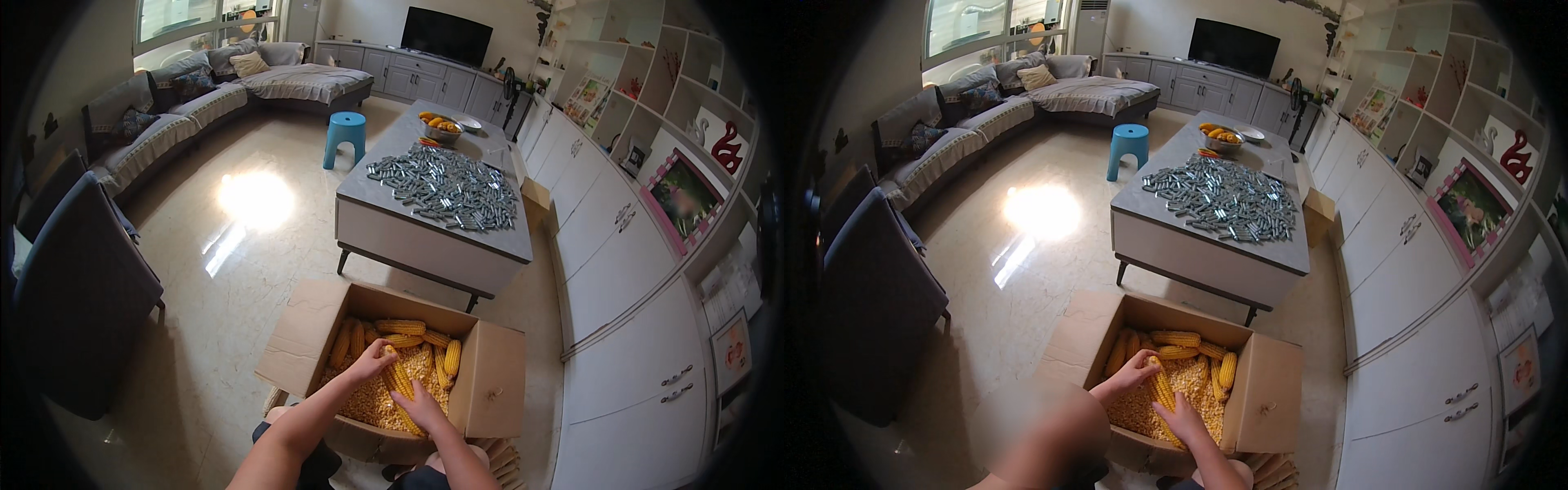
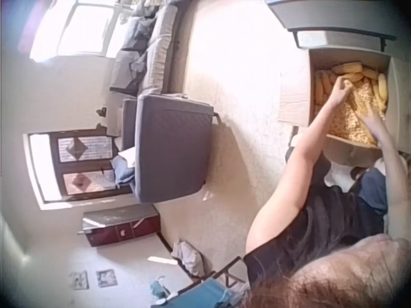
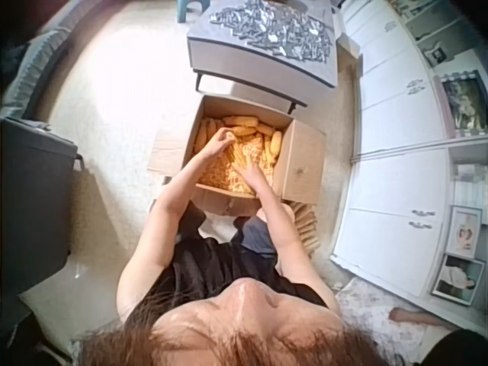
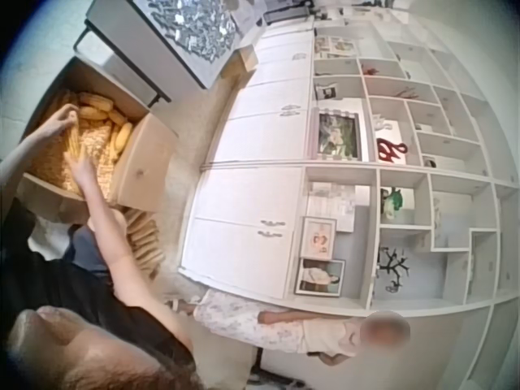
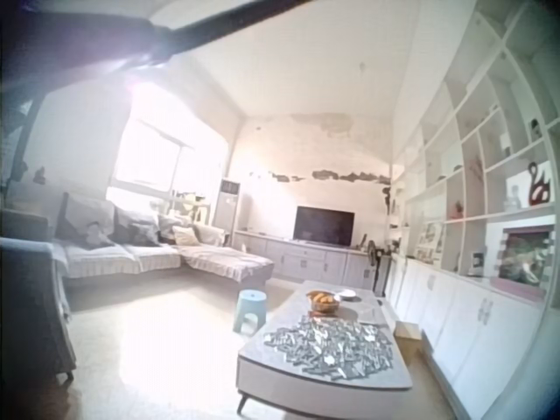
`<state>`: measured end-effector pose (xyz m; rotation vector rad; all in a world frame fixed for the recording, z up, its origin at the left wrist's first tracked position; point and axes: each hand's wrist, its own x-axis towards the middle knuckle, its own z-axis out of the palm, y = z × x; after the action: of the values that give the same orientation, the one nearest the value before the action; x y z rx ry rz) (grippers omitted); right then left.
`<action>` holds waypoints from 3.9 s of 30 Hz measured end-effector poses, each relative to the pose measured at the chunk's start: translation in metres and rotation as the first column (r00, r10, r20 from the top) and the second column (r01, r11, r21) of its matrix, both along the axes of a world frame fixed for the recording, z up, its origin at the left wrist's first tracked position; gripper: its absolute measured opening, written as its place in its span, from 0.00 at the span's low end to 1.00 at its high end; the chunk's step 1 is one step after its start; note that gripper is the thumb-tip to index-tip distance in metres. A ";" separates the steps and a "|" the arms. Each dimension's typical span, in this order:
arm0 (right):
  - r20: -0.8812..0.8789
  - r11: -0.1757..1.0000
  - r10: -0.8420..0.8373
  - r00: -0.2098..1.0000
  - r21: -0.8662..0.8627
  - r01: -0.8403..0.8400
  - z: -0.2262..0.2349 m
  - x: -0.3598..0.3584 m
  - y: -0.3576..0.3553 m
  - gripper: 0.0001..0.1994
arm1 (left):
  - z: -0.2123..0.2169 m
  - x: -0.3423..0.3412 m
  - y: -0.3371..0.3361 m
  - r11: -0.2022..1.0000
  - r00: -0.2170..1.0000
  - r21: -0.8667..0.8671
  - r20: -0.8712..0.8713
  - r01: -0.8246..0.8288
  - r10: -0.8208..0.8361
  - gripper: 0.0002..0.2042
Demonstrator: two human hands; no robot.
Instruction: The person sits on the floor and shucks corn cobs by hand, removing kernels into a cardboard box. They handle multiple cobs one at a time, rotating them to strip kernels until the cob is bare, then place the cob back in the box.
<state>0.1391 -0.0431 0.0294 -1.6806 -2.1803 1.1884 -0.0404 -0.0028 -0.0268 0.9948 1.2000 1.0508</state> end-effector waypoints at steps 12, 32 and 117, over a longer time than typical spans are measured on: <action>0.105 0.996 0.075 0.992 -0.063 -0.069 0.009 -0.003 0.001 0.36 | 0.009 0.011 -0.003 0.993 0.991 -0.009 -0.073 -0.115 0.114 0.19; 0.031 0.997 0.020 0.999 -0.080 -0.017 0.011 -0.006 0.000 0.37 | -0.010 0.008 0.002 0.983 0.969 0.098 -0.178 -0.154 0.170 0.19; -0.858 0.964 -0.231 0.459 -0.267 -0.014 -0.057 -0.015 0.066 0.23 | 0.049 0.025 -0.055 0.983 0.995 -0.165 -0.048 0.083 -0.092 0.23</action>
<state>0.1239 0.0231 -0.0278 -0.8217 -1.2519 1.7869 -0.0156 -0.0580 0.0221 0.9443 1.2551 0.8469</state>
